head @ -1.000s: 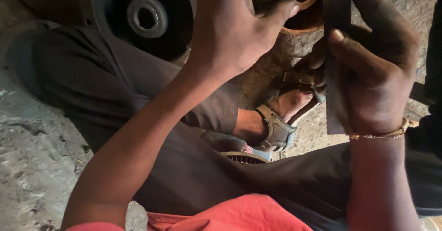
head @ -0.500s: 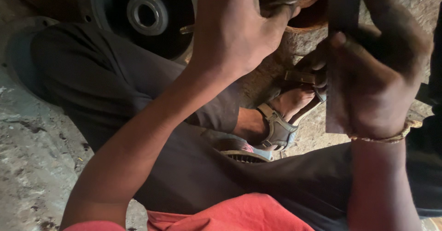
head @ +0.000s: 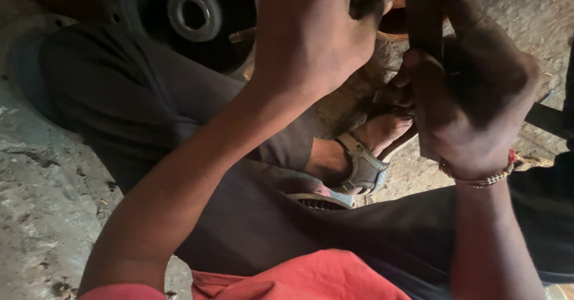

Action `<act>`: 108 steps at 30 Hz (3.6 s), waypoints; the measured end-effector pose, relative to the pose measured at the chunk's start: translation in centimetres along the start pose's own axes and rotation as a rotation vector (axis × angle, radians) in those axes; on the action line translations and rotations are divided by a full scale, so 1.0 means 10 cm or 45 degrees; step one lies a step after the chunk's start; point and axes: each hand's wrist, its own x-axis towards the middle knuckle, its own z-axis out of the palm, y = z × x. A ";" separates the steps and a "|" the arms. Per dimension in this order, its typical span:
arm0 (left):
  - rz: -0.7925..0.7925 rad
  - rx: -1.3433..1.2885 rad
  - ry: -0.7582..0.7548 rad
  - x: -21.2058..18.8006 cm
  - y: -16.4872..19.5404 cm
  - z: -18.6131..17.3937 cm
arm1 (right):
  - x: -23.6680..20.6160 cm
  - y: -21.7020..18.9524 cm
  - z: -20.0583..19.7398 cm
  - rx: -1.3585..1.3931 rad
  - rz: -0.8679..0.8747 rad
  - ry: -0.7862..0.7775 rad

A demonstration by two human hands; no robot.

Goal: The person sits on the ground and uses a flat file to file and clean rust from small cast-iron housings and wheel-like castings, working on one part at a time and turning the parts to reach different surfaces.

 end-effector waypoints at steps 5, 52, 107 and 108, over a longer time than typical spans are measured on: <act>-0.068 0.007 -0.037 -0.01 -0.01 0.02 | 0.00 -0.01 0.01 -0.128 -0.013 -0.013; -0.010 0.151 -0.047 -0.05 0.01 0.04 | 0.01 0.05 0.27 -0.669 -0.073 0.140; -0.611 -0.215 -0.308 0.34 0.32 -0.16 | 0.19 0.03 0.15 -0.519 -0.046 0.072; -0.592 -0.201 -0.292 0.34 0.34 -0.17 | 0.19 0.02 0.14 -0.519 -0.025 0.057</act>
